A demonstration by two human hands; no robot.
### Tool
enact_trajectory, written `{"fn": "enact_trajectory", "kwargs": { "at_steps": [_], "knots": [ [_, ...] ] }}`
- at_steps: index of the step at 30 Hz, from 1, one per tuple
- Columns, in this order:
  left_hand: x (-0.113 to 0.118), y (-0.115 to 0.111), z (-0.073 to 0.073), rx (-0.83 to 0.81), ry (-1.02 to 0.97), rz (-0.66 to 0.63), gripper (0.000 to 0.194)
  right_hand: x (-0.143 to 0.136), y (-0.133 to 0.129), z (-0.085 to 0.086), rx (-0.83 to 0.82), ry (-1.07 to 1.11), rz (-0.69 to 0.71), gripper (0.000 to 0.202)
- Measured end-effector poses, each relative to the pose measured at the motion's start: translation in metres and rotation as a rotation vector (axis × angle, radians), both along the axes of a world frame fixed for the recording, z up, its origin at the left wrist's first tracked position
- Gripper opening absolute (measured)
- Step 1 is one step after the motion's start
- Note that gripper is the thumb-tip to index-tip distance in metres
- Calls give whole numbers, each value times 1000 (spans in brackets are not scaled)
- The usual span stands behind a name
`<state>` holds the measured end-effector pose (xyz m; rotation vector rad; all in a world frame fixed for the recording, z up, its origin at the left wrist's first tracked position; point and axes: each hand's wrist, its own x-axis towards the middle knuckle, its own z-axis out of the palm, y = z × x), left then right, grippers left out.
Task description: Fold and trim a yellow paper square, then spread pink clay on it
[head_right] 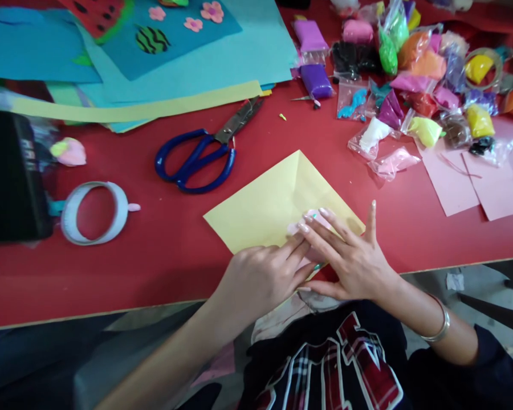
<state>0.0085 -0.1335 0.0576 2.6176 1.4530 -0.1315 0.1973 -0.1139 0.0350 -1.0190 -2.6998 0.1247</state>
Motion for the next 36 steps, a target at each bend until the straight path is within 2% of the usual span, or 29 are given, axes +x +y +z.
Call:
{"fn": "enact_trajectory", "kwargs": {
  "at_steps": [9, 15, 21, 24, 27, 31, 36],
  "knots": [
    [5, 0, 8, -142, 115, 23, 51, -6, -17, -1, 100, -111, -219, 75],
    [4, -2, 9, -164, 72, 74, 48, 1, -21, -4, 63, -116, -309, 82],
    [7, 1, 15, -163, 93, 72, 48, 7, -9, 6, 72, -7, -285, 78],
    [7, 1, 16, -176, 106, 66, 45, 1, -2, 8, 48, 34, -128, 79],
    [8, -1, 15, -182, 108, 80, 43, -7, 0, 1, -21, 27, 14, 82],
    [11, -4, 15, -170, 132, 91, 51, -4, -6, -5, -24, 16, -26, 88],
    [11, -5, 15, -186, 168, 113, 55, 7, -12, 2, 17, -56, -36, 83]
  ]
}}
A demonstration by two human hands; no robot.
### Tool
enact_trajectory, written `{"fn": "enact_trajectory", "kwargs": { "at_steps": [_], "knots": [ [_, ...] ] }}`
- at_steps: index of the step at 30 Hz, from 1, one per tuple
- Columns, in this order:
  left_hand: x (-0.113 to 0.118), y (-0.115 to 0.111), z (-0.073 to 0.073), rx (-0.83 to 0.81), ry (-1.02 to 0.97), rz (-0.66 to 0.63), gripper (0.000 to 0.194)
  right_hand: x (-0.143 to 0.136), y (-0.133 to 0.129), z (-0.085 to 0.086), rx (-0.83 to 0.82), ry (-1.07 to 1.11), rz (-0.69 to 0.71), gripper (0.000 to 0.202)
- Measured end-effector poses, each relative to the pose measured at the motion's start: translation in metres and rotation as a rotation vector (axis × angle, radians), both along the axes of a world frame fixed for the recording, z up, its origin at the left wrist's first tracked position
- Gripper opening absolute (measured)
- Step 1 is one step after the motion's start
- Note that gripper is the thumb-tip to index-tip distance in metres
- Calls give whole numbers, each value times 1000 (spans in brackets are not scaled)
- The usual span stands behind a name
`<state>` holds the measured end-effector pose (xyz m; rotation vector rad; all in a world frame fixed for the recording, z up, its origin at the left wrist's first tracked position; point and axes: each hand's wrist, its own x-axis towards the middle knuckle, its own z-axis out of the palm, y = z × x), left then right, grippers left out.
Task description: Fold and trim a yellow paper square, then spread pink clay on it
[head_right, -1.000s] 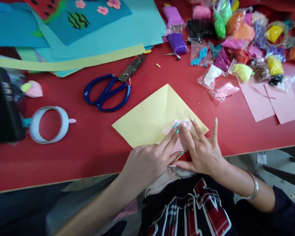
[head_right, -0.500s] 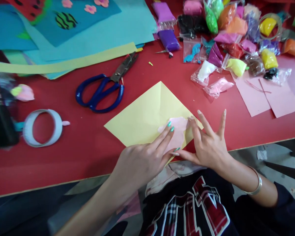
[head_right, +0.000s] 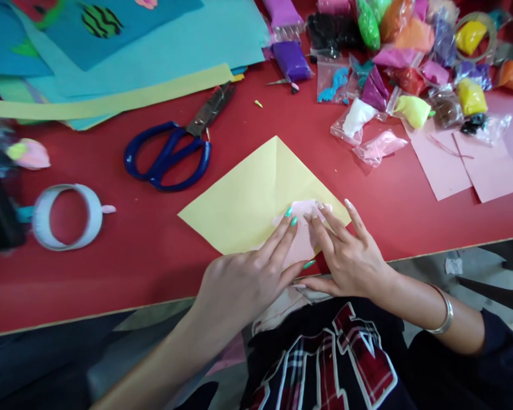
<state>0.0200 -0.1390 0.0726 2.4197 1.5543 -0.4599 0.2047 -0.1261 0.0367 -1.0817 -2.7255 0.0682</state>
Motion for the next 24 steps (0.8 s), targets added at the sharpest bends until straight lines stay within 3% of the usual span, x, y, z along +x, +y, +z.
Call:
{"fn": "enact_trajectory", "kwargs": {
  "at_steps": [5, 8, 11, 15, 20, 24],
  "knots": [
    [-3, -1, -3, -1, -12, 5, 60, 10, -7, 4, 10, -8, -35, 78],
    [-3, -2, -4, 2, -38, 20, 59, 14, -1, 7, 22, 138, -62, 72],
    [-2, -2, -5, 13, -57, 27, 59, 9, 15, 6, -80, 246, -29, 56],
    [-3, -3, -6, 41, -77, 20, 60, -3, 38, -4, -247, 162, 87, 51],
    [-9, -2, -6, 28, -137, -33, 52, -8, 41, -15, -210, 69, 66, 59],
    [-14, -3, -6, -19, -82, -126, 60, -7, 38, -16, -166, 61, 50, 56]
  ]
}}
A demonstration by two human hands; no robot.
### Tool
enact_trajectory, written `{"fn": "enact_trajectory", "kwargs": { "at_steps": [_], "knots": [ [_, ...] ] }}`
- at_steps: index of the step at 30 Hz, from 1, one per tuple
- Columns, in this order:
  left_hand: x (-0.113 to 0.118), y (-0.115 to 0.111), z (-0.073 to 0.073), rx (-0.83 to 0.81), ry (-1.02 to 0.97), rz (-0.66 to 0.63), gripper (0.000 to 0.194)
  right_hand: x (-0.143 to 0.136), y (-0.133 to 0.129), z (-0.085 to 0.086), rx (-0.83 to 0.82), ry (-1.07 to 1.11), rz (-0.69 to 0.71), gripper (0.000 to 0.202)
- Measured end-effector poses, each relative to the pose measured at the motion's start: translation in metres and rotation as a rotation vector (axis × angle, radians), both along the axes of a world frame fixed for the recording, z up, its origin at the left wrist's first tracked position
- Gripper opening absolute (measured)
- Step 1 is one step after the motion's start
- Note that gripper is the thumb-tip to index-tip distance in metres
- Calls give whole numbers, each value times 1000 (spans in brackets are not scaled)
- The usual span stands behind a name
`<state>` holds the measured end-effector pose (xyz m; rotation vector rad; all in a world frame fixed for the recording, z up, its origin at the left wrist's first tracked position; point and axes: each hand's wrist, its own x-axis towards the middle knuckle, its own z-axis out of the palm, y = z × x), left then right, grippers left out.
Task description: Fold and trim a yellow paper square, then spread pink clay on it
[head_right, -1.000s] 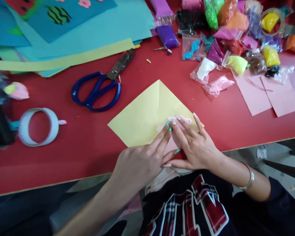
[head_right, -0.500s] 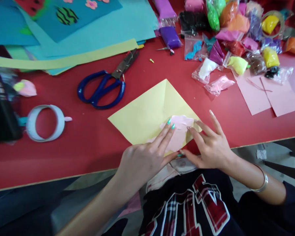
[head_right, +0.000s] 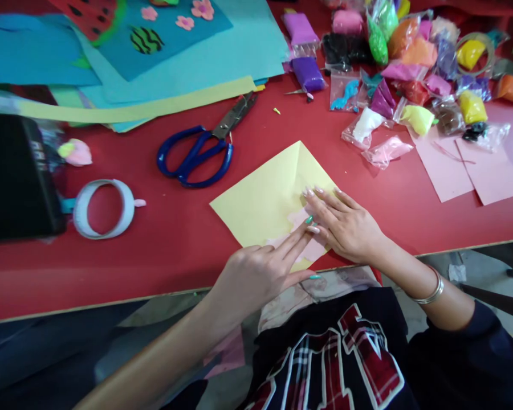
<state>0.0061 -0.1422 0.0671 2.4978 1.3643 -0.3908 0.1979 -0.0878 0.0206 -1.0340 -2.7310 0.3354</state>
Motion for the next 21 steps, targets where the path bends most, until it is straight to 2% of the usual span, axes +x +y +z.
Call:
{"fn": "enact_trajectory", "kwargs": {
  "at_steps": [10, 21],
  "knots": [
    [-4, -18, 4, -4, 118, -23, 81, 2, 1, -3, 20, -18, 15, 56],
    [-17, -39, 1, 117, 112, -6, 80, 3, 1, -2, 15, 3, 18, 58]
  ]
}}
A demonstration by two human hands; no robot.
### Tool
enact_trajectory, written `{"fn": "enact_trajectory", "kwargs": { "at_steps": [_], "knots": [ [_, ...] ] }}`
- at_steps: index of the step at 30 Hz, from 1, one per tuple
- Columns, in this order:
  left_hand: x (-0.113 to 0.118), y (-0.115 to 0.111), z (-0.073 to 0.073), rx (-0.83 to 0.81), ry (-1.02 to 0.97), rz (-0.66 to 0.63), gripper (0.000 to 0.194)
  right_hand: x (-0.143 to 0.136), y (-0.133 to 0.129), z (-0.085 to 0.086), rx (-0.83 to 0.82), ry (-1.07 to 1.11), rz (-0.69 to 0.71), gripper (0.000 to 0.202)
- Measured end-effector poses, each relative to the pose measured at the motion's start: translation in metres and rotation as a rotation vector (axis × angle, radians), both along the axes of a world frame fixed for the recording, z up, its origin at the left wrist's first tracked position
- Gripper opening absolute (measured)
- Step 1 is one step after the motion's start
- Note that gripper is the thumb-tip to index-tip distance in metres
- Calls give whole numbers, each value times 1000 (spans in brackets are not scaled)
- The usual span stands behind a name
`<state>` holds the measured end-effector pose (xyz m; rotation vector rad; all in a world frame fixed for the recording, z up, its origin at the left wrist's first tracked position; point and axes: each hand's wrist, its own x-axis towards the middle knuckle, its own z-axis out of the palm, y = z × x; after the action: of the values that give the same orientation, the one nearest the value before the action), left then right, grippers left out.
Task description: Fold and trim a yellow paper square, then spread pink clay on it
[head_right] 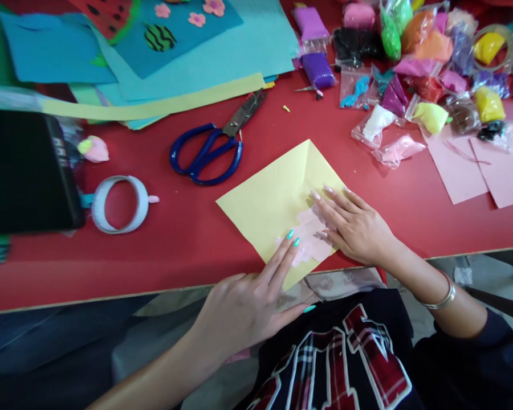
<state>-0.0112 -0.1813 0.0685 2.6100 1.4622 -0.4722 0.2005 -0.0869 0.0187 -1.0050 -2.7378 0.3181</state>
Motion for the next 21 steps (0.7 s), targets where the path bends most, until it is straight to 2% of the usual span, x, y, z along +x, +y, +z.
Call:
{"fn": "enact_trajectory", "kwargs": {
  "at_steps": [4, 7, 9, 11, 14, 17, 21],
  "knots": [
    [-9, -8, -1, 120, -54, 4, 77, 1, -1, -1, -4, 7, 20, 58],
    [-15, -1, 0, 323, -235, -22, 53, 1, -3, -2, 23, 1, 21, 68],
    [-11, 10, -1, 470, -326, -15, 42, 0, -4, -2, 52, -2, 9, 80],
    [2, 22, -4, 431, -271, 1, 47, -1, -5, -2, 77, -6, 2, 86],
    [26, 33, -12, 285, -194, 39, 69, -2, -6, -1, 76, -22, 6, 80],
    [41, 32, -17, 207, -135, 106, 84, -3, -7, 2, 80, -44, 10, 71],
    [45, 23, -18, 193, -171, 195, 86, -3, -6, 3, 100, -29, -10, 75]
  ]
}}
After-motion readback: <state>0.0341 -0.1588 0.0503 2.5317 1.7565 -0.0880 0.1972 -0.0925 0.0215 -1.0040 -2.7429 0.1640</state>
